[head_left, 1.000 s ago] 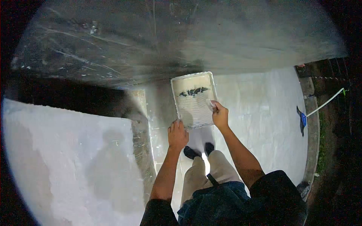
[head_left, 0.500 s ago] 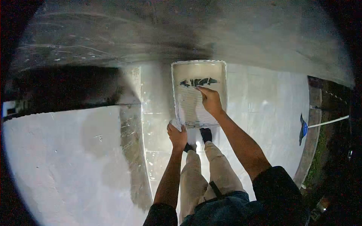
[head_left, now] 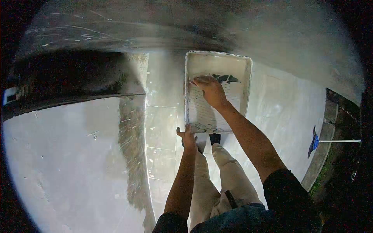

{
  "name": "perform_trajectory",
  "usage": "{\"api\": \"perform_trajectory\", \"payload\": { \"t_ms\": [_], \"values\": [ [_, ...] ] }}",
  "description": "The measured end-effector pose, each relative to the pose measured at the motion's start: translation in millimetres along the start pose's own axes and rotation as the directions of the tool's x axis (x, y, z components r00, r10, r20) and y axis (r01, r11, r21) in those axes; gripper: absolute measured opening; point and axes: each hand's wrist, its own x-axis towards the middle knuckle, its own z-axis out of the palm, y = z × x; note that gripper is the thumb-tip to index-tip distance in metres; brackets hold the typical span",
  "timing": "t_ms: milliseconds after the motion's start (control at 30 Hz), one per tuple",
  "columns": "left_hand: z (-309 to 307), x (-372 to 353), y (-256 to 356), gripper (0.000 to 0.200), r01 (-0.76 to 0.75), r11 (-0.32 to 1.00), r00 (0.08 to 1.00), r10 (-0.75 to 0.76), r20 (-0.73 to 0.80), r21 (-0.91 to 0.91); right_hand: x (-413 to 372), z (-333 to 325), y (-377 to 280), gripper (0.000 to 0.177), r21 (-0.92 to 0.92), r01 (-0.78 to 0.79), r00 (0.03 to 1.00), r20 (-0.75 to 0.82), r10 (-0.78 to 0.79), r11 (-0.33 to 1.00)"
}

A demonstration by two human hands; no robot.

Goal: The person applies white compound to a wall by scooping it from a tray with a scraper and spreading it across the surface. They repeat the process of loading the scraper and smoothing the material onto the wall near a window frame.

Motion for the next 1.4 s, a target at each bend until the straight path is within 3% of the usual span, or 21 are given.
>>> {"api": "perform_trajectory", "payload": {
  "t_ms": [100, 200, 500, 600, 667, 700, 767, 800, 867, 967, 1067, 1167, 1200, 1267, 1400],
  "values": [
    [-3, 4, -9, 0.085, -0.027, 0.998, 0.998, 0.03, 0.053, -0.061, 2, -9, 0, 0.054, 0.078, -0.024, 0.998, 0.062, 0.019, 0.997],
    [0, -1, -8, 0.085, -0.016, 0.999, 1.0, 0.015, -0.014, -0.045, 4, -12, 0, 0.057, 0.0, -0.031, 0.997, 0.077, 0.031, 1.0],
    [-8, 14, -27, 0.077, -0.081, 0.992, 0.993, 0.088, 0.074, -0.096, 0, 0, 2, 0.058, -0.01, -0.01, 0.997, 0.077, 0.011, 1.0],
    [-10, 17, -32, 0.074, -0.17, 0.985, 0.973, 0.172, 0.153, -0.03, 2, 1, -2, 0.058, -0.03, -0.006, 0.996, 0.088, 0.009, 1.0],
    [2, 8, -22, 0.061, -0.09, 0.995, 0.996, 0.089, -0.021, -0.049, 2, 9, 0, 0.057, -0.021, -0.073, 0.994, 0.079, 0.074, 0.997],
    [-4, 16, -29, 0.061, -0.09, 0.995, 0.996, 0.089, -0.022, -0.049, 3, 9, -1, 0.057, -0.02, -0.072, 0.994, 0.08, 0.073, 0.997],
    [-18, 43, -53, 0.06, -0.142, 0.988, 0.987, 0.146, 0.073, -0.051, 6, 10, -2, 0.047, -0.121, -0.015, 0.986, 0.163, 0.035, 0.993],
    [-18, 43, -55, 0.06, -0.143, 0.988, 0.987, 0.146, 0.072, -0.052, 7, 11, -1, 0.047, -0.121, -0.014, 0.986, 0.163, 0.033, 0.993],
    [-15, 44, -60, 0.065, -0.295, 0.95, 0.951, 0.302, 0.061, -0.102, 9, 11, -1, 0.052, -0.034, -0.038, 0.989, 0.141, 0.042, 0.999],
    [6, 17, -31, 0.067, -0.263, 0.955, 0.962, 0.27, 0.032, -0.14, 11, 13, -2, 0.049, -0.064, -0.126, 0.97, 0.2, 0.137, 0.99],
    [15, 13, -23, 0.067, -0.239, 0.94, 0.967, 0.253, 0.026, -0.243, 9, 21, 5, 0.047, -0.116, -0.051, 0.977, 0.2, 0.074, 0.992],
    [16, -4, -13, 0.074, -0.246, 0.942, 0.963, 0.264, 0.053, -0.229, -5, 23, 5, 0.046, -0.101, -0.024, 0.987, 0.155, 0.039, 0.995],
    [13, -4, -15, 0.074, -0.247, 0.941, 0.962, 0.266, 0.055, -0.23, -12, 16, 0, 0.046, -0.103, -0.022, 0.988, 0.153, 0.038, 0.994],
    [6, 3, -23, 0.074, -0.215, 0.939, 0.964, 0.248, 0.096, -0.267, -32, -3, -14, 0.045, -0.15, -0.048, 0.94, 0.328, 0.096, 0.988],
    [6, 2, -5, 0.072, -0.249, 0.936, 0.962, 0.269, 0.05, -0.249, -53, -39, -42, 0.042, -0.068, -0.095, 0.948, 0.299, 0.111, 0.993]
  ]
}}
